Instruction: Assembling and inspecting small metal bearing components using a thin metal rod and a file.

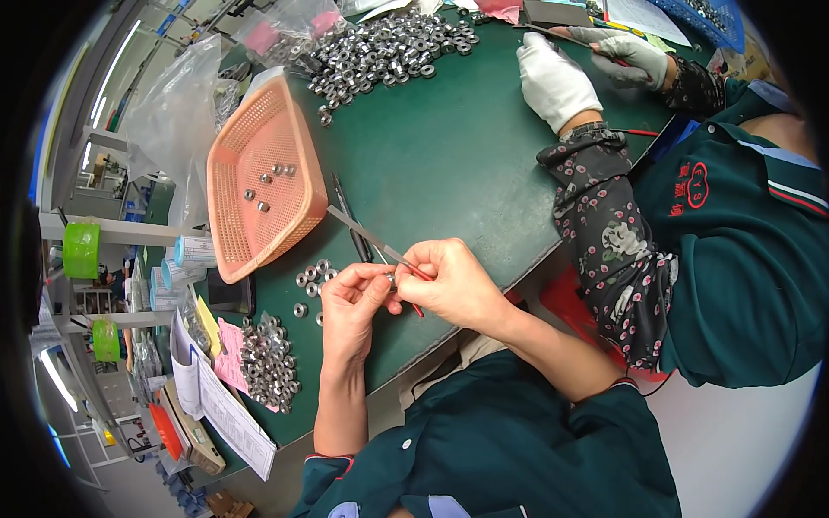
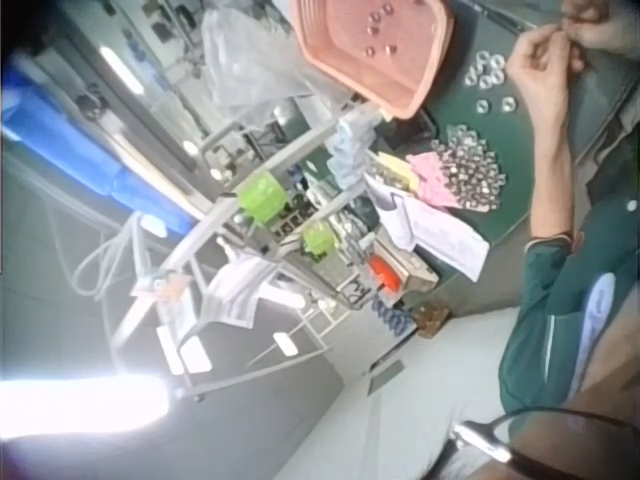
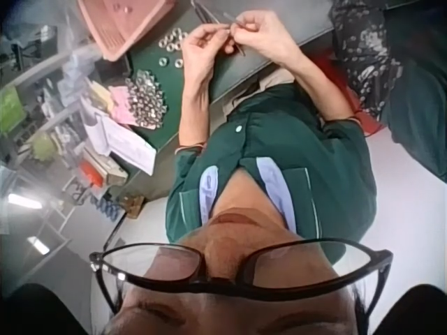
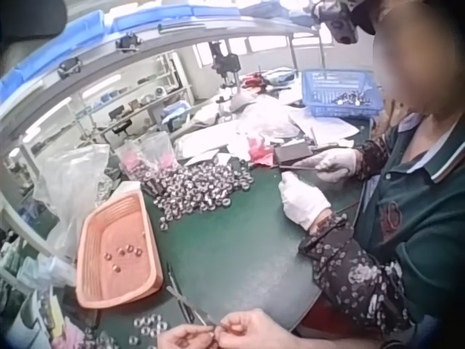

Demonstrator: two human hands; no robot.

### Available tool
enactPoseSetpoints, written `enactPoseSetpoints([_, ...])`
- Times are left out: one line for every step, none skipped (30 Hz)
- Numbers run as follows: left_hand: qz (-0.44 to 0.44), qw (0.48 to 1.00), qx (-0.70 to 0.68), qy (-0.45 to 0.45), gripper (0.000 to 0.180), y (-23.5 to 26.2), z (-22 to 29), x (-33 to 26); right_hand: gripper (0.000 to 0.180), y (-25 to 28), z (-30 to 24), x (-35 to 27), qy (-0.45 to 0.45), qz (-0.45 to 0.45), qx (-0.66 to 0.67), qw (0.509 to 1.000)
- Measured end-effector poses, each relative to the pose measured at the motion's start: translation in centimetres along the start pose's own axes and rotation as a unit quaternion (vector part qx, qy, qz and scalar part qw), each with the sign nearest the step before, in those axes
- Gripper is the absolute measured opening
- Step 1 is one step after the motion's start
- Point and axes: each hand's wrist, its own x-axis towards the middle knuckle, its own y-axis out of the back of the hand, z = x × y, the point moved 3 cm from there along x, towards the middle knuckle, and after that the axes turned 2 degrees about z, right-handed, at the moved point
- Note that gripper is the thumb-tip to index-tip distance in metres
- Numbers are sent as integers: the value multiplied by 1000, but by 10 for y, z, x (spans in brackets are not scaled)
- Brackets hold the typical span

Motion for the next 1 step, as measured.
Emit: enactPoseSetpoints([0, 1000, 1, 2, 15, 0, 0, 0, 9, 1, 2, 1, -4, 2, -10, 1000])
